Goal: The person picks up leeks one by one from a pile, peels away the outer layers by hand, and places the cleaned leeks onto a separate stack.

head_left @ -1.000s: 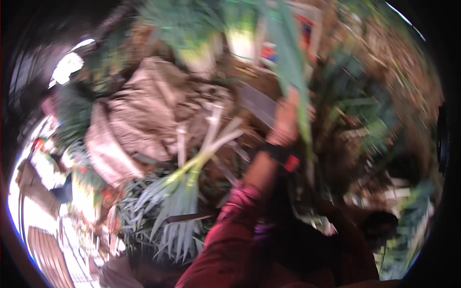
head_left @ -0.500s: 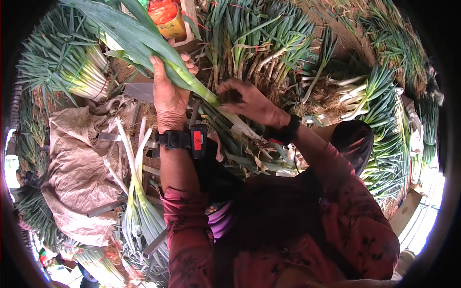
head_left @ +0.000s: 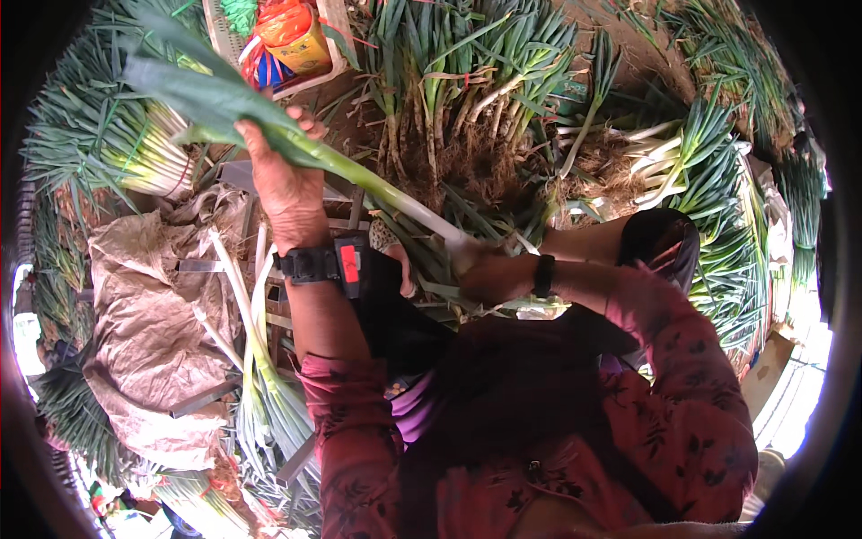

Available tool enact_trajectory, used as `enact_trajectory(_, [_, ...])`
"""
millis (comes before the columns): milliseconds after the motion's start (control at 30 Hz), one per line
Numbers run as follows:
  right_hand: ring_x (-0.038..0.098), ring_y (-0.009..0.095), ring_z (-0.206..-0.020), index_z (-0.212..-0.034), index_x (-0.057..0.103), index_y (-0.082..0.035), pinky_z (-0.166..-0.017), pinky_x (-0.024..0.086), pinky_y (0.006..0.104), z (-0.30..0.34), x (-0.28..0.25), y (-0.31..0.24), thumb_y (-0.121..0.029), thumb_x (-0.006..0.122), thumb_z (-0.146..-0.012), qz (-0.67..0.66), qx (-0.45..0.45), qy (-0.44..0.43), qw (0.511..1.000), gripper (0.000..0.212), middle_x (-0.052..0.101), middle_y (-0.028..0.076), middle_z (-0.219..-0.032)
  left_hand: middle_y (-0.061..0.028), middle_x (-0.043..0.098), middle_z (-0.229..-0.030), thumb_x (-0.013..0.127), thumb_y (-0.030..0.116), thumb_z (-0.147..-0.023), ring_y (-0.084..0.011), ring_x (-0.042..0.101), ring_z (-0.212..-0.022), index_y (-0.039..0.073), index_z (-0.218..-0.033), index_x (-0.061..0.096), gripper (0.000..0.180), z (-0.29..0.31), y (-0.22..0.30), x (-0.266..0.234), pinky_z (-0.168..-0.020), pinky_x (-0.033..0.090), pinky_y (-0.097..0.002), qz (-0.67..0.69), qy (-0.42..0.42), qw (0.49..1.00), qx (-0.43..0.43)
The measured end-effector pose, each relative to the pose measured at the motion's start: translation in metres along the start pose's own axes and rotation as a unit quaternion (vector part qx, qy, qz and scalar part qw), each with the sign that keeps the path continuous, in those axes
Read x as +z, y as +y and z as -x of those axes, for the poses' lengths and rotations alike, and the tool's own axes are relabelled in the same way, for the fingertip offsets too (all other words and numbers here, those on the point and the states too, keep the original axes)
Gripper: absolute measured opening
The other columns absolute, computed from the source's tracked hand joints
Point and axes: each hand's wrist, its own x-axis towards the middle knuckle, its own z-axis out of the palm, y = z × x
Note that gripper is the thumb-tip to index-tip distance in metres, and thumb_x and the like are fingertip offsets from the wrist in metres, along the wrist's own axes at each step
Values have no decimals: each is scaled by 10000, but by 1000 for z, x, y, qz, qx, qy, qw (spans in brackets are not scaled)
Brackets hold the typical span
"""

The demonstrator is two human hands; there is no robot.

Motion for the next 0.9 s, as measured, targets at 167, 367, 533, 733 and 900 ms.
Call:
enact_trajectory(167, [589, 226, -669, -932, 618, -43, -579, 446, 380, 68, 55, 56, -90, 588, -758, -165, 287, -193, 924, 183, 611, 89, -757, -85, 559, -878, 620, 531, -781, -175, 502, -768, 35, -1248, 436, 706, 1, 23, -6, -677, 442, -315, -43, 52, 995, 67])
enact_trajectory(367, [624, 247, -713, -894, 608, -24, -644, 497, 407, 25, -41, 1, -176, 610, -827, -147, 252, 81, 953, 166, 608, 93, -717, -94, 545, -887, 627, 543, -760, -191, 493, -772, 33, -1244, 428, 731, -3, 33, -30, -697, 436, -321, -27, 28, 995, 89])
enact_trajectory(533, [616, 296, -796, -984, 556, -66, -657, 510, 401, 15, -103, -20, -226, 620, -824, 121, 211, 335, 910, 235, 568, 112, -889, -97, 547, -912, 601, 553, -788, -188, 497, -778, 4, -1200, 448, 703, -11, 26, -29, -703, 449, -318, -17, -3, 999, 43])
enact_trajectory(733, [624, 308, -793, -988, 522, -55, -673, 499, 402, 9, -45, -7, -195, 640, -817, 86, 285, 217, 930, 250, 581, 121, -908, -114, 561, -956, 606, 528, -805, -208, 518, -832, -1, -1143, 474, 642, -8, 20, -31, -767, 470, -344, -46, 62, 996, 37])
enact_trajectory(900, [616, 300, -830, -1031, 587, -70, -693, 453, 415, -27, -67, -34, -269, 606, -858, -193, 117, 181, 957, 264, 611, 147, -858, -94, 582, -860, 579, 296, -904, -190, 539, -702, 53, -1158, 492, 361, 2, -5, -1, -609, 490, -308, -184, 131, 974, -16])
